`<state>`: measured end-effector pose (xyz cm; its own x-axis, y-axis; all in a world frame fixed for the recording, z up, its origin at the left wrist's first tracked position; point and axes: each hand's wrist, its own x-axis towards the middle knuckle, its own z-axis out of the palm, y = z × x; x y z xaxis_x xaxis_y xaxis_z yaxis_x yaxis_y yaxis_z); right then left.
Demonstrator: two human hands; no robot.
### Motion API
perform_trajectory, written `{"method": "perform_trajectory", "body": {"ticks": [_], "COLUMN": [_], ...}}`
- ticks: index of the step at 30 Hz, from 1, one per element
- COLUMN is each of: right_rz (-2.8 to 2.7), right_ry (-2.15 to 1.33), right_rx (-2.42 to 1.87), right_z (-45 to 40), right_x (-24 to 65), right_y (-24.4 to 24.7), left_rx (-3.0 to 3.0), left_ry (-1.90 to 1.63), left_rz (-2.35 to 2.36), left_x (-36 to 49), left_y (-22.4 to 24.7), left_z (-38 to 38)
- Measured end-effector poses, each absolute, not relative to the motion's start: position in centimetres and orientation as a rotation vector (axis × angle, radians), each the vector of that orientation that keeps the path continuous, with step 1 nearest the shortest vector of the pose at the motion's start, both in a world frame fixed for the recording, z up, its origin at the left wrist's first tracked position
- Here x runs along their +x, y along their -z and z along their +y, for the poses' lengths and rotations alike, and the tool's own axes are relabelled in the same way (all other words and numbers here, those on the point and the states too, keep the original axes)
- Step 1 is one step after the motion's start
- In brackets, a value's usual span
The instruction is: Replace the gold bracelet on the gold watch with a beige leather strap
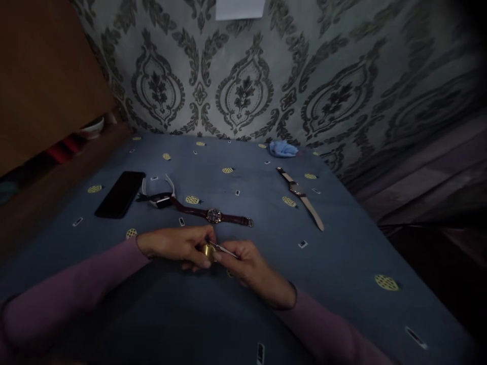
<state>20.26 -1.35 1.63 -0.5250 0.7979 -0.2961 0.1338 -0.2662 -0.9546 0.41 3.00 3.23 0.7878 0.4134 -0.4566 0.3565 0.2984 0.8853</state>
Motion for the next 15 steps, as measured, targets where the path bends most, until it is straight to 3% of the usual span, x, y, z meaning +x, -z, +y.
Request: {"method": "perform_trajectory", "body": {"ticks": [15], "right_rz": [-1.435], "right_ry": [-1.754], "right_rx": [-1.232], "right_z": [-1.2], "right_x": [19.4], "right_y": [-0.9], "left_rx": [1.799], "left_ry": [-0.373], "left_rz": [1.030], "left_x": [0.6], "left_y": [-2.7], "left_z": [1.1]}}
